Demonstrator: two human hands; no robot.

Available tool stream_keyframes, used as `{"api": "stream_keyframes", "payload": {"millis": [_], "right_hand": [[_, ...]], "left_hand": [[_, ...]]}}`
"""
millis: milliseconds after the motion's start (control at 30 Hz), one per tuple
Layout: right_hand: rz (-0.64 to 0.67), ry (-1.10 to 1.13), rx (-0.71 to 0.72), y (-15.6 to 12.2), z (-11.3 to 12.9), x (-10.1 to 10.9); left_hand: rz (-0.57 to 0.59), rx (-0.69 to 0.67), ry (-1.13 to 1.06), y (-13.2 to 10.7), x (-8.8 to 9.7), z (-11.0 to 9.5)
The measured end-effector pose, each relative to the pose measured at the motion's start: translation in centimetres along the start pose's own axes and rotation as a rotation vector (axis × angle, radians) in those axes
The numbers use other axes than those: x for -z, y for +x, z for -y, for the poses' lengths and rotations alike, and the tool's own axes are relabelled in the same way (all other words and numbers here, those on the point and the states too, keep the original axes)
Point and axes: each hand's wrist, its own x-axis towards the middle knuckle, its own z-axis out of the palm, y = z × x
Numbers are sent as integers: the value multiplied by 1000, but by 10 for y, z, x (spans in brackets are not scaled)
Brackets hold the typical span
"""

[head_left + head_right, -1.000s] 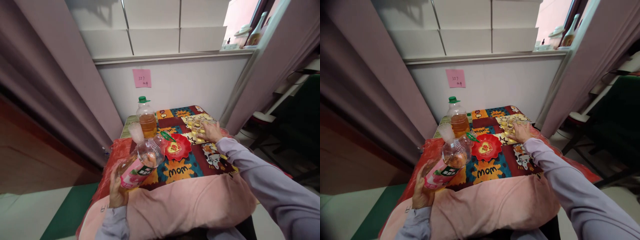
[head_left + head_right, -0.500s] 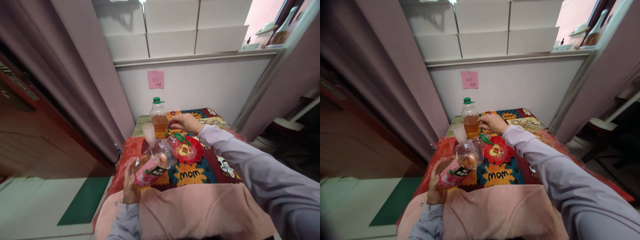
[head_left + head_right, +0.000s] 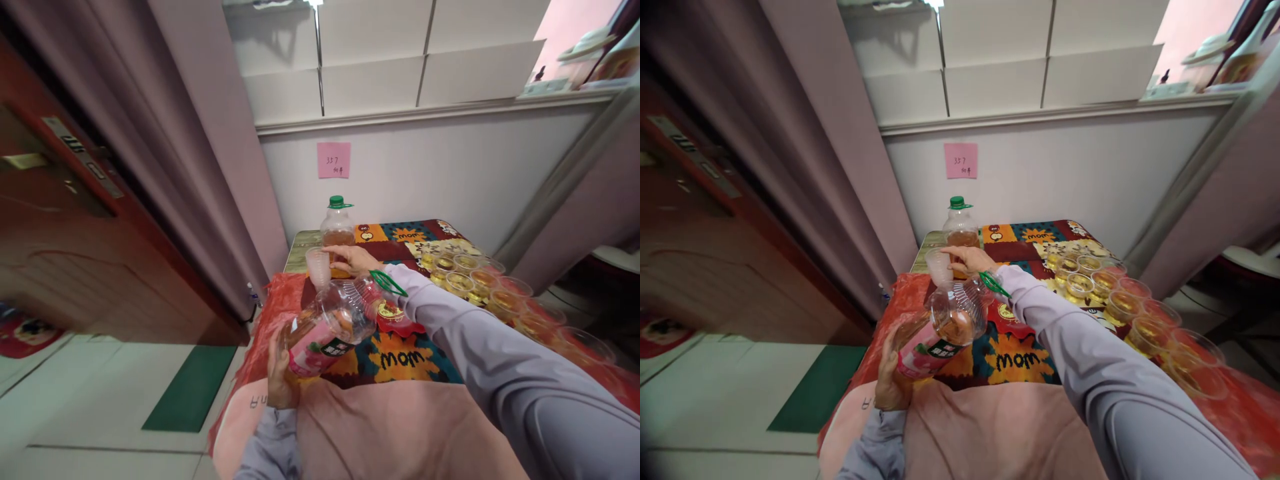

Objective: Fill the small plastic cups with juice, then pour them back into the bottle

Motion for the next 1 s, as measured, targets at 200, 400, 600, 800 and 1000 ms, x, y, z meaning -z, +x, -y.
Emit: {"api": "stream_keyframes", "payload": {"millis": [200,400,600,800,1000], "right_hand": [[17,-5,-25,3,-3,-6],[-23,19,-35,8,0,-9],[-52,70,-38,14,6,-9],[-115,139,-65,13,6,-7],[-189,200,-84,9,4,-4]], "left_hand": [[9,19,-10,0,4,1],[13,16,-22,-1,5,0],[27,12,-15,-1,5,1],[22,11,-6,-1,5,1],[19,45,-23,0,8,2]]}}
